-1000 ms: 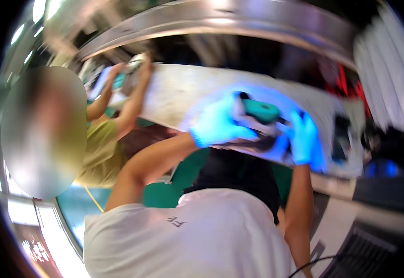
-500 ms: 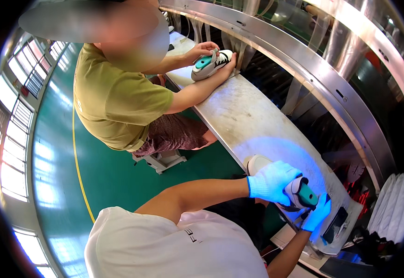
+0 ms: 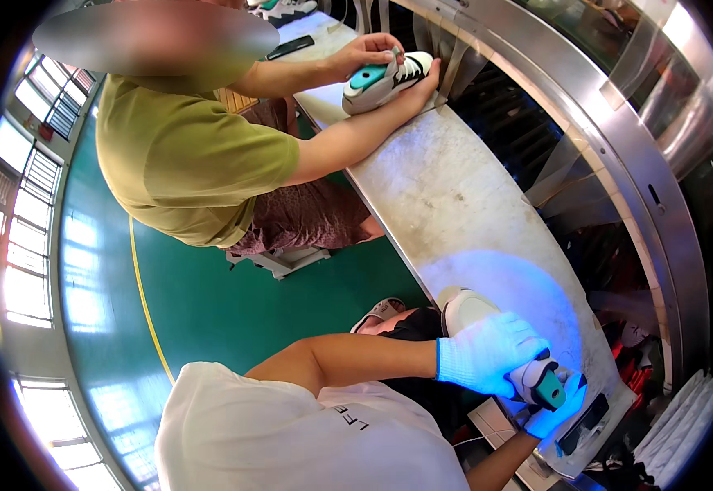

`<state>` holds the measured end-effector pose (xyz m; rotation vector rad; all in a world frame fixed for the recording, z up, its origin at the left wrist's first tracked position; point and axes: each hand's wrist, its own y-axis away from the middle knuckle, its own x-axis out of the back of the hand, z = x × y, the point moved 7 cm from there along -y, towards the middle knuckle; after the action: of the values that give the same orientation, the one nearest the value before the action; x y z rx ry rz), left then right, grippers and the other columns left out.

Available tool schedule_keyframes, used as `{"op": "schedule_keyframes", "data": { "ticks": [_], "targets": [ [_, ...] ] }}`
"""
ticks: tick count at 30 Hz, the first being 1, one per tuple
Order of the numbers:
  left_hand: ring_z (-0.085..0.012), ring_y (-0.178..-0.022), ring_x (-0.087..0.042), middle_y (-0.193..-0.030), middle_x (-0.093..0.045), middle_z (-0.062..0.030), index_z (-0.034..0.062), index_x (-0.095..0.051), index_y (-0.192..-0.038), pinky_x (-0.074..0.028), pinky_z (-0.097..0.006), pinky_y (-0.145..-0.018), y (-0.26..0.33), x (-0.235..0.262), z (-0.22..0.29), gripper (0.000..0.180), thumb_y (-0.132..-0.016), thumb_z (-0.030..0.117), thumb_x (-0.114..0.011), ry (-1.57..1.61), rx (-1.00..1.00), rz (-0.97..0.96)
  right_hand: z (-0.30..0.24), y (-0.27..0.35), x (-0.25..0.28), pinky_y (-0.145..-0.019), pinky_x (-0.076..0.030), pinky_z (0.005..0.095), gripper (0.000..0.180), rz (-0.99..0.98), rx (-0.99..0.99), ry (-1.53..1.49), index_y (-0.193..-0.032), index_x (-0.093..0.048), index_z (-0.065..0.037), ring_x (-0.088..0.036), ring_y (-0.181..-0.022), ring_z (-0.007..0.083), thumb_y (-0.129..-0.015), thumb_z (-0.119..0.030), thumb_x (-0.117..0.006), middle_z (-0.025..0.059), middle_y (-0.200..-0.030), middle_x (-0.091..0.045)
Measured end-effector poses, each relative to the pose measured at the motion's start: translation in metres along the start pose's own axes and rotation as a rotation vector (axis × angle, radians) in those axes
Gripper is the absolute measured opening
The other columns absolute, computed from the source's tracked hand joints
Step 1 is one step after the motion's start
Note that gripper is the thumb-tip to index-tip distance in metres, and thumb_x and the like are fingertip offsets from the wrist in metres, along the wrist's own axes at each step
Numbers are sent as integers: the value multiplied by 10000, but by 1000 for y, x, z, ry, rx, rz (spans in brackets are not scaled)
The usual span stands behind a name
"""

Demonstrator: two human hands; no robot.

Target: The person uses a small black tool to scrape and clean the sole and sides of a white sneaker with black accents. They repeatedly rub the tool along the shoe's surface, rotate the shoe to access different areas, and place it on the workbench between passes.

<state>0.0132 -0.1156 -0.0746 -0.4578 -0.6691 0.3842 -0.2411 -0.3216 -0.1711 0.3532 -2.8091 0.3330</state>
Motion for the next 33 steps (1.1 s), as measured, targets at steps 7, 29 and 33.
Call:
{"op": "schedule_keyframes", "data": {
  "ticks": [7,29,33],
  "targets": [
    [-349,-1093,-680,-1116,-694,-130,74,-637,-1310,-531,-472,-971,-3,-11,-10,769,-674,373,-950,160,34,-46,-21,7,1,-859,-523,396,345,9,23,231,-1073,-729,-1,-616,-889,223,-1152,-321,-625,91,-968,-673],
    [-427,-1054,-737,-1161,-755,-187,82,-696,-1391,-579,-520,-944,-16,3,-7,863,-661,428,-1000,-46,64,-132,-46,9,-16,-709,-518,341,283,110,-146,207,-1103,-750,-20,-637,-773,166,-1107,-291,-667,37,-893,-715],
    [-427,-1140,-721,-1200,-768,-187,59,-713,-1396,-574,-512,-1015,-22,-5,-2,929,-628,482,-1020,-170,177,-271,-14,9,-12,-647,-477,259,230,118,-193,-249,-1068,-739,-38,-617,-706,95,-1054,-267,-749,36,-895,-752]
  ]
}}
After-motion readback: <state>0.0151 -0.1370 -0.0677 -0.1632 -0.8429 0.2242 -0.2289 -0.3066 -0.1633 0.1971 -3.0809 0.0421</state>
